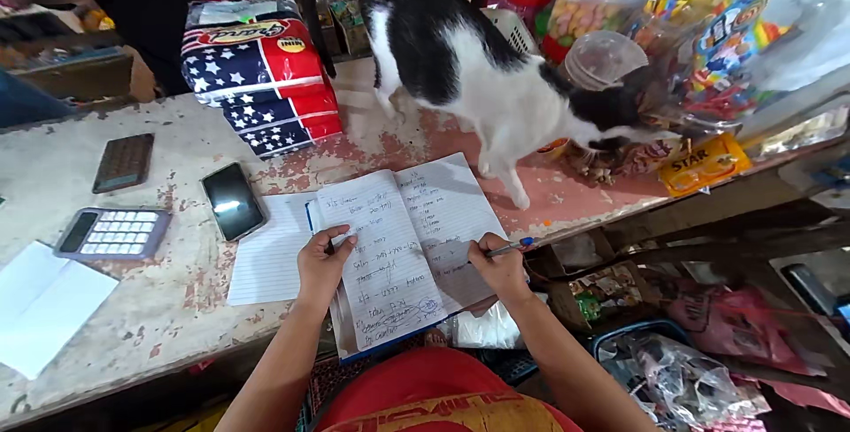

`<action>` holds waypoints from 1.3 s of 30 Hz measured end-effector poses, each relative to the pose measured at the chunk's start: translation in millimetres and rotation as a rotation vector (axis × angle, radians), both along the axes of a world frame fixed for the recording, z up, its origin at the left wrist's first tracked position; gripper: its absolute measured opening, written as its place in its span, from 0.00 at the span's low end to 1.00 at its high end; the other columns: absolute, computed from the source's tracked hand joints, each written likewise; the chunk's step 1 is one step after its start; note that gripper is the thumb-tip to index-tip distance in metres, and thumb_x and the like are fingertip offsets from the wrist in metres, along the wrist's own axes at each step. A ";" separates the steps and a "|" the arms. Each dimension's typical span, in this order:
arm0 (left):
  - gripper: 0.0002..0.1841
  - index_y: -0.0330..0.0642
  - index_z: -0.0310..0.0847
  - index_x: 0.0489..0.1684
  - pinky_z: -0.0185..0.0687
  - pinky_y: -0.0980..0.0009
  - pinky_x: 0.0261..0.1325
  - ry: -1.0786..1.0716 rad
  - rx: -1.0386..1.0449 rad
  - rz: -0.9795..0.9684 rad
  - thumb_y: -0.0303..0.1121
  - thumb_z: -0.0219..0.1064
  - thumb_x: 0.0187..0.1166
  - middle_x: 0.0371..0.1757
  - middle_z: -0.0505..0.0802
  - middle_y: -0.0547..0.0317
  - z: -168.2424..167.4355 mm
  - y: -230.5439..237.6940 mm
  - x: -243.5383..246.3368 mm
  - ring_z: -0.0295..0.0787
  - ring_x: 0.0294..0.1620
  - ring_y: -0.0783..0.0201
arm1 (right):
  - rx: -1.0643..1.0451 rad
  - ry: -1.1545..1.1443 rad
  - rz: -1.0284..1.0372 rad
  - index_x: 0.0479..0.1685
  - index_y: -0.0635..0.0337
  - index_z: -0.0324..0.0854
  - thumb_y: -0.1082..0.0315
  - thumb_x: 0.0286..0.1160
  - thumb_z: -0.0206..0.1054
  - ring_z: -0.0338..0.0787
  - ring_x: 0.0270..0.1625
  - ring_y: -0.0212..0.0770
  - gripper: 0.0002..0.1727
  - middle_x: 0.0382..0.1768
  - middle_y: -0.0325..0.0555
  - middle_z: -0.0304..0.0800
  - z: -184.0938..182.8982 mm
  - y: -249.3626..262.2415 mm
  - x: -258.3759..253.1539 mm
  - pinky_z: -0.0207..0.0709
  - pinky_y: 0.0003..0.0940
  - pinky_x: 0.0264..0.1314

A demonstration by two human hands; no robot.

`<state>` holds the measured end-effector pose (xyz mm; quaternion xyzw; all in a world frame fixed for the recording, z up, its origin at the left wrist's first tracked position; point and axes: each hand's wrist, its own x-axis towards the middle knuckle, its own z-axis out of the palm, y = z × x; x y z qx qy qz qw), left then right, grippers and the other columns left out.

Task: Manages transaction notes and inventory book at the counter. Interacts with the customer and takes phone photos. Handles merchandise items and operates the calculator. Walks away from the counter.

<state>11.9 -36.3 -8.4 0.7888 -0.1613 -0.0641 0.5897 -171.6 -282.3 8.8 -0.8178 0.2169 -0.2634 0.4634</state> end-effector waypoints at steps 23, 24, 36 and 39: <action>0.14 0.34 0.88 0.54 0.78 0.86 0.37 -0.037 0.031 -0.001 0.28 0.76 0.73 0.44 0.93 0.58 -0.8 -1.0 0.7 0.82 0.31 0.81 | 0.054 0.045 -0.072 0.18 0.58 0.78 0.67 0.70 0.72 0.78 0.20 0.18 0.14 0.15 0.30 0.79 -0.8 -24.2 -12.4 0.75 0.17 0.27; 0.14 0.33 0.88 0.54 0.78 0.86 0.37 -0.038 0.025 -0.002 0.28 0.76 0.73 0.45 0.93 0.58 -1.4 -1.2 0.8 0.82 0.31 0.81 | 0.019 0.059 -0.065 0.18 0.59 0.78 0.66 0.70 0.71 0.77 0.21 0.17 0.14 0.16 0.30 0.79 -1.9 -23.2 -12.7 0.73 0.16 0.27; 0.14 0.33 0.88 0.54 0.79 0.86 0.38 -0.027 0.002 -0.006 0.27 0.76 0.73 0.46 0.93 0.58 -1.8 -1.7 0.9 0.83 0.31 0.81 | -0.070 0.073 -0.078 0.13 0.59 0.74 0.69 0.68 0.69 0.68 0.21 0.17 0.16 0.14 0.29 0.72 1.2 -25.2 -12.1 0.62 0.16 0.27; 0.14 0.33 0.88 0.54 0.78 0.86 0.38 -0.025 -0.006 -0.004 0.27 0.76 0.72 0.46 0.94 0.58 -0.9 -1.9 0.8 0.83 0.31 0.82 | -0.035 0.046 -0.105 0.13 0.58 0.75 0.71 0.67 0.70 0.70 0.20 0.15 0.15 0.14 0.28 0.74 3.2 -26.7 -9.9 0.63 0.14 0.26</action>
